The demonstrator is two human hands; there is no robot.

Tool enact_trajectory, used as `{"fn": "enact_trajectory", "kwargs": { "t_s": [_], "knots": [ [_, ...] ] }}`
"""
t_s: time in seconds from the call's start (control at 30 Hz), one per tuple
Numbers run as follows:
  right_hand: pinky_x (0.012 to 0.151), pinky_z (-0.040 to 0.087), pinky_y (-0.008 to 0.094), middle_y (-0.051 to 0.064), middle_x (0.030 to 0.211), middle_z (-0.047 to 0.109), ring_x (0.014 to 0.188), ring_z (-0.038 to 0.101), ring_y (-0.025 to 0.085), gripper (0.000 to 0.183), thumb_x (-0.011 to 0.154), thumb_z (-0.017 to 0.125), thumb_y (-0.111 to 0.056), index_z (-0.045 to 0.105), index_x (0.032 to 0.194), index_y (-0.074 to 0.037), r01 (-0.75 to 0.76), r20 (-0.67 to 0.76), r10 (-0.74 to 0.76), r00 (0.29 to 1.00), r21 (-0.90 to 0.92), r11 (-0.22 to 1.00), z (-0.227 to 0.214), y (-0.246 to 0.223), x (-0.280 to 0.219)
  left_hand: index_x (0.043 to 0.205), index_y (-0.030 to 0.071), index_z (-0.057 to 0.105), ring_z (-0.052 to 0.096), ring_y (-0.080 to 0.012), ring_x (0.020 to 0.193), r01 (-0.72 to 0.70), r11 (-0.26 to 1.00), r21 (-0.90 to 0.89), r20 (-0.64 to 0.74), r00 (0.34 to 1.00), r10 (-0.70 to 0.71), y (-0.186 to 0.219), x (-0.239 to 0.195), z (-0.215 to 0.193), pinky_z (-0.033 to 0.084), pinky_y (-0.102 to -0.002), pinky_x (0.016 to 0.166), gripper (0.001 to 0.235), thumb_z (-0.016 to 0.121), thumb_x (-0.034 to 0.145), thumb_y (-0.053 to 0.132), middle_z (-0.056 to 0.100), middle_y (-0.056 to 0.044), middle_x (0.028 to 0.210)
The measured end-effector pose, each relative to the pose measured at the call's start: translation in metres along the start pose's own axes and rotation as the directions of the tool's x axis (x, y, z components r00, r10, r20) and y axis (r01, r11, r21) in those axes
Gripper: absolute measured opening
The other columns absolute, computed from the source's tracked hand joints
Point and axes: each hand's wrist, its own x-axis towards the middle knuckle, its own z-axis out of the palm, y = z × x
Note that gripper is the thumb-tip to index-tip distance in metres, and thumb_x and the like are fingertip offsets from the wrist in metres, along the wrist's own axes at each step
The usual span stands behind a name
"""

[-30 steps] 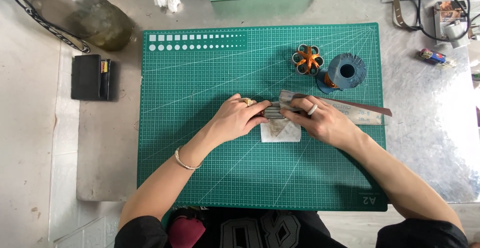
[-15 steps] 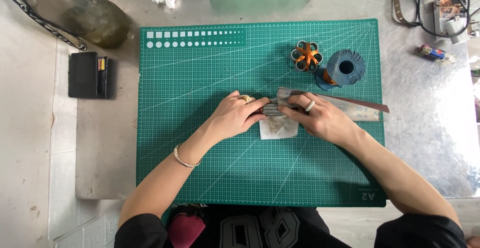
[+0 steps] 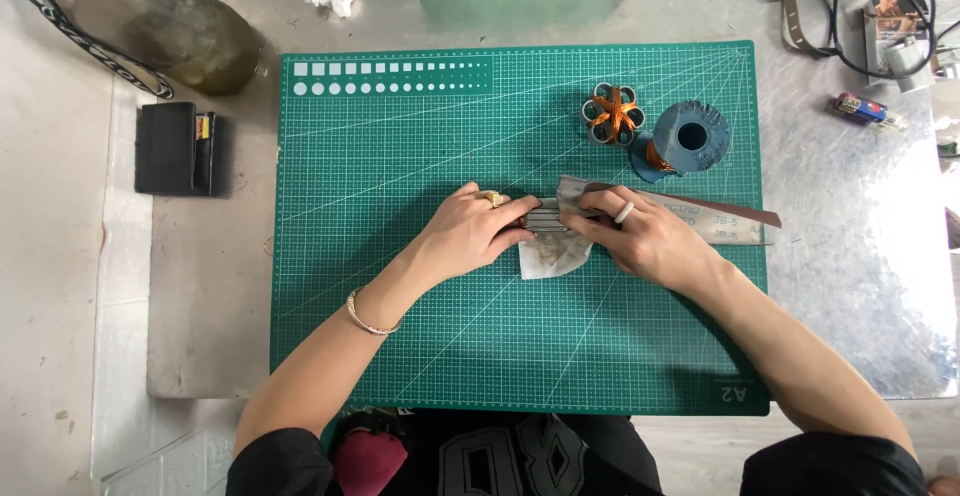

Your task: Sanding and cleaning a small metal motor armature using sandpaper and a cloth on a green cutting mat.

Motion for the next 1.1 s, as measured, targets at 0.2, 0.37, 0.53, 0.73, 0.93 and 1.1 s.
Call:
{"fn": "enact_trajectory", "kwargs": {
  "t_s": [0.2, 0.37, 0.53, 0.73, 0.93, 1.1],
  "knots": [
    [0.068, 0.051, 0.036, 0.015, 0.1, 0.055, 0.084, 0.058, 0.03, 0.029, 0.081, 0.049, 0.007, 0.067, 0.1, -0.005, -0.003, 0.002, 0.003, 1.0, 0.016, 1.0, 0.005, 0.0, -0.001, 0.121, 0.014, 0.059, 0.066, -0.0233, 0.069, -0.017, 0.999, 0.029, -0.005, 1.0, 0.017, -0.002, 0.0, 0.0, 0.042, -0.033, 0.069, 0.039, 0.051, 0.093, 0.041, 0.066, -0.007, 0.072],
    [0.068, 0.051, 0.036, 0.015, 0.101, 0.055, 0.085, 0.058, 0.029, 0.029, 0.08, 0.05, 0.006, 0.067, 0.101, -0.005, -0.016, 0.011, 0.016, 1.0, 0.013, 1.0, 0.006, 0.0, 0.0, 0.12, 0.013, 0.06, 0.066, -0.0238, 0.07, -0.015, 1.0, 0.025, -0.016, 1.0, 0.016, 0.001, 0.0, -0.001, 0.043, -0.034, 0.069, 0.038, 0.053, 0.093, 0.039, 0.066, -0.007, 0.072],
    [0.068, 0.052, 0.037, 0.015, 0.1, 0.056, 0.084, 0.059, 0.03, 0.031, 0.079, 0.053, 0.007, 0.067, 0.103, -0.006, -0.012, 0.006, 0.012, 1.0, 0.017, 1.0, 0.001, -0.004, 0.004, 0.12, 0.012, 0.059, 0.066, -0.0242, 0.07, -0.023, 0.999, 0.032, -0.023, 0.999, 0.023, 0.002, -0.002, 0.0, 0.043, -0.034, 0.068, 0.038, 0.054, 0.092, 0.038, 0.066, -0.007, 0.073],
    [0.068, 0.052, 0.038, 0.016, 0.097, 0.058, 0.083, 0.06, 0.033, 0.025, 0.082, 0.054, 0.006, 0.067, 0.103, -0.001, -0.046, -0.063, 0.056, 0.996, 0.148, 0.988, -0.006, -0.005, 0.013, 0.12, 0.013, 0.06, 0.066, -0.0244, 0.07, -0.013, 1.0, 0.024, -0.023, 1.0, 0.014, 0.001, 0.0, -0.001, 0.043, -0.034, 0.068, 0.039, 0.053, 0.092, 0.04, 0.066, -0.008, 0.072],
    [0.068, 0.053, 0.038, 0.017, 0.096, 0.061, 0.082, 0.062, 0.033, 0.026, 0.078, 0.056, 0.009, 0.066, 0.101, 0.004, -0.088, -0.063, 0.104, 0.993, 0.218, 0.972, -0.008, -0.002, 0.011, 0.118, 0.012, 0.061, 0.066, -0.0251, 0.071, -0.016, 1.0, 0.015, -0.022, 1.0, 0.016, 0.0, 0.001, -0.001, 0.043, -0.034, 0.068, 0.038, 0.055, 0.092, 0.039, 0.066, -0.009, 0.073],
    [0.07, 0.054, 0.034, 0.016, 0.096, 0.056, 0.082, 0.058, 0.028, 0.022, 0.076, 0.061, 0.011, 0.07, 0.096, 0.005, -0.157, -0.008, 0.16, 0.987, 0.141, 0.978, -0.006, -0.006, 0.005, 0.117, 0.012, 0.062, 0.062, -0.0203, 0.063, -0.006, 1.0, 0.013, -0.017, 1.0, 0.006, 0.003, 0.002, -0.001, 0.041, -0.032, 0.066, 0.038, 0.054, 0.093, 0.041, 0.063, -0.006, 0.066]
  ]
}}
